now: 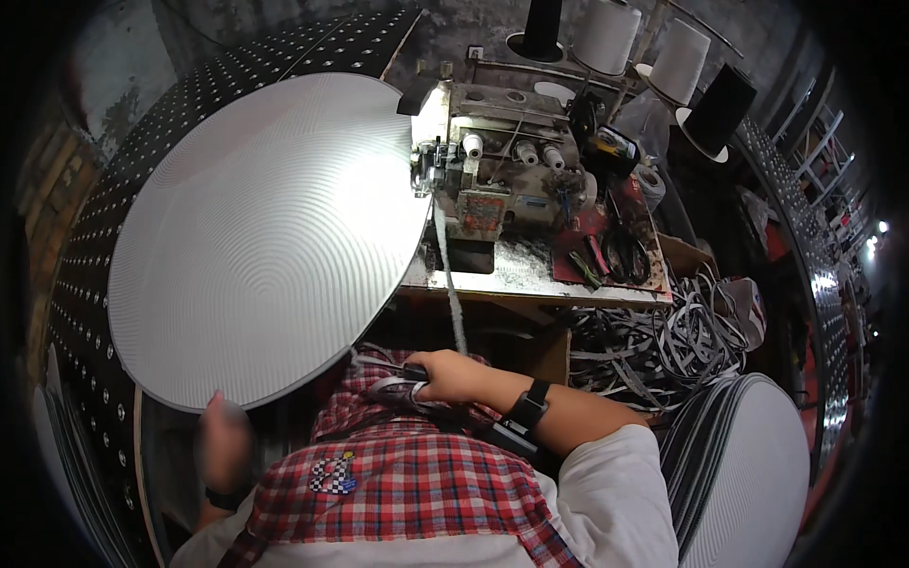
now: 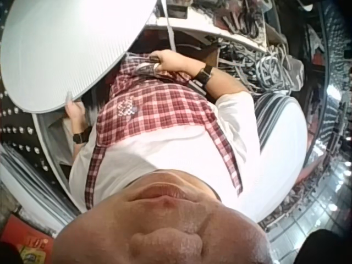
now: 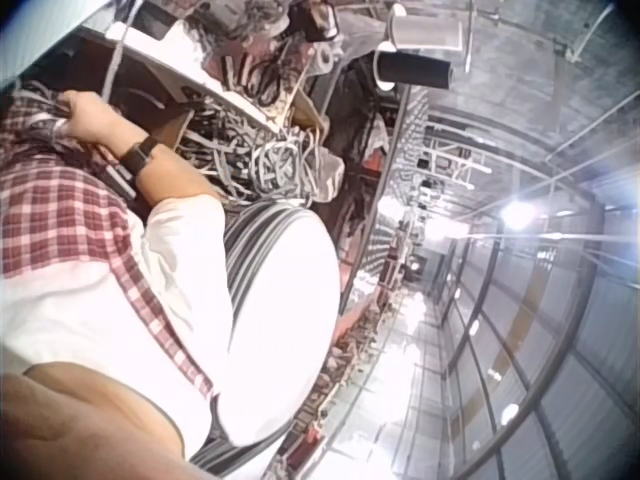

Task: Sewing and binding the edges of circular mesh components using an industrial sewing machine.

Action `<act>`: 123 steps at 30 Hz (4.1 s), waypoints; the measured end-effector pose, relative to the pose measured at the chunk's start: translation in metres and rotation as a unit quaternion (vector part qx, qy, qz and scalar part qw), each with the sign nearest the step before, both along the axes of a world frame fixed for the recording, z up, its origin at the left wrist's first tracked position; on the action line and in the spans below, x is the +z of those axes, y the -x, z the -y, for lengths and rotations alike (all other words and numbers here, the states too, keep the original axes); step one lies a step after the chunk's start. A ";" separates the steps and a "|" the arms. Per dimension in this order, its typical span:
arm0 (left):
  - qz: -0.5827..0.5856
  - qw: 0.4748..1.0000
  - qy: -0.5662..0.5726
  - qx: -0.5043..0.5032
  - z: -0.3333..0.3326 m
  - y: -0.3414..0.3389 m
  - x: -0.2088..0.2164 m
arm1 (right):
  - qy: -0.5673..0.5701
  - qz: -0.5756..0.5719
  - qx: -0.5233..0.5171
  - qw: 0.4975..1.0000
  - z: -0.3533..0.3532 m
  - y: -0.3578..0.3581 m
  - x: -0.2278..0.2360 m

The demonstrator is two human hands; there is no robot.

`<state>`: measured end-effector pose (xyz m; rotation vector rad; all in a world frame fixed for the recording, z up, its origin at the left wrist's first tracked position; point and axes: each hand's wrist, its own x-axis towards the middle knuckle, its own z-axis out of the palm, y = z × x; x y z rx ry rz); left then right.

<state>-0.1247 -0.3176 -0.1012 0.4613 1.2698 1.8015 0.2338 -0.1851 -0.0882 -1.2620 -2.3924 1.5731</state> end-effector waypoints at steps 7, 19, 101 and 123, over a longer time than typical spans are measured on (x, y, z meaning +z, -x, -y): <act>-0.042 0.998 0.012 -0.038 -0.014 -0.039 -0.012 | 0.185 -0.052 -0.035 0.981 0.002 0.031 0.029; -0.173 0.961 0.082 -0.199 -0.055 -0.091 -0.001 | 0.267 -0.345 -0.289 0.852 -0.017 0.068 0.032; -0.605 0.731 -0.222 -0.225 -0.332 -0.138 0.108 | 0.371 -0.472 -0.395 0.695 -0.152 0.092 0.090; -0.568 0.758 -0.192 -0.258 -0.336 -0.131 0.107 | 0.400 -0.598 -0.431 0.545 -0.176 0.120 0.087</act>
